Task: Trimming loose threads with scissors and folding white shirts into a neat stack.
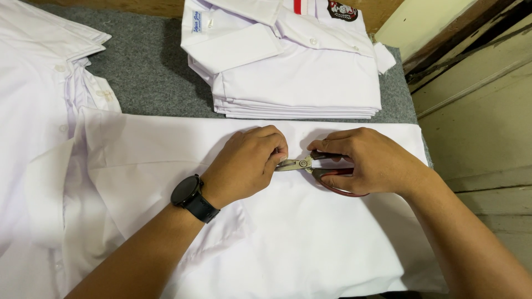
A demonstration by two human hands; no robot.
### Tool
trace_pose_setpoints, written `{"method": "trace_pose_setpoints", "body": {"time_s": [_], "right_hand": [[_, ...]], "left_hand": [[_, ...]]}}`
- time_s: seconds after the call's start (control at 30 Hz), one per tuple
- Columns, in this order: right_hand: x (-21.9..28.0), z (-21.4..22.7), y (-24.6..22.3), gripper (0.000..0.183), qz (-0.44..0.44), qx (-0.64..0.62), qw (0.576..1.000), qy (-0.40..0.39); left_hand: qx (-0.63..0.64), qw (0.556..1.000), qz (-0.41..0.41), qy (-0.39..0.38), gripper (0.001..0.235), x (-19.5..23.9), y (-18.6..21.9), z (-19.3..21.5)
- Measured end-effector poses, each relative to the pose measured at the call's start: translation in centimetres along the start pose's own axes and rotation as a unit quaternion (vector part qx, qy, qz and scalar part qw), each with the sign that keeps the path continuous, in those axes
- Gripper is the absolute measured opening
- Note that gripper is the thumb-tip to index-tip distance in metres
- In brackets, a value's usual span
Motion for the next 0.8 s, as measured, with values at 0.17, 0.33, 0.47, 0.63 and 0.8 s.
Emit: {"method": "trace_pose_setpoints", "body": {"time_s": [0.17, 0.33, 0.47, 0.63, 0.8], "right_hand": [[0.0, -0.4, -0.3, 0.059, 0.019, 0.005, 1.000, 0.007], [0.1, -0.4, -0.4, 0.059, 0.037, 0.010, 0.999, 0.008], [1.9, 0.1, 0.6, 0.057, 0.055, 0.021, 0.998, 0.014], [6.5, 1.0, 6.5, 0.049, -0.004, -0.034, 0.995, 0.088], [9.4, 2.2, 14.7, 0.036, -0.344, -0.058, 0.893, 0.285]], "left_hand": [[0.012, 1.000, -0.007, 0.012, 0.015, 0.1, 0.0, 0.1], [0.036, 0.999, -0.020, 0.029, 0.015, 0.2, -0.2, 0.3], [0.139, 0.985, -0.050, 0.092, 0.012, 0.7, -0.9, 0.8], [0.191, 0.962, -0.084, 0.175, 0.013, 1.1, -1.6, 0.8], [0.143, 0.979, -0.023, 0.145, 0.010, 1.3, -1.1, 0.0]]}}
Point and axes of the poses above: each hand's wrist, its own x-axis away from the middle knuckle, its own z-axis out of the back of the hand, y = z × x, the point moved 4 cm from there along -x, towards the middle knuckle, and after that the axes turned 10 degrees about -y, right-handed, at the moved point
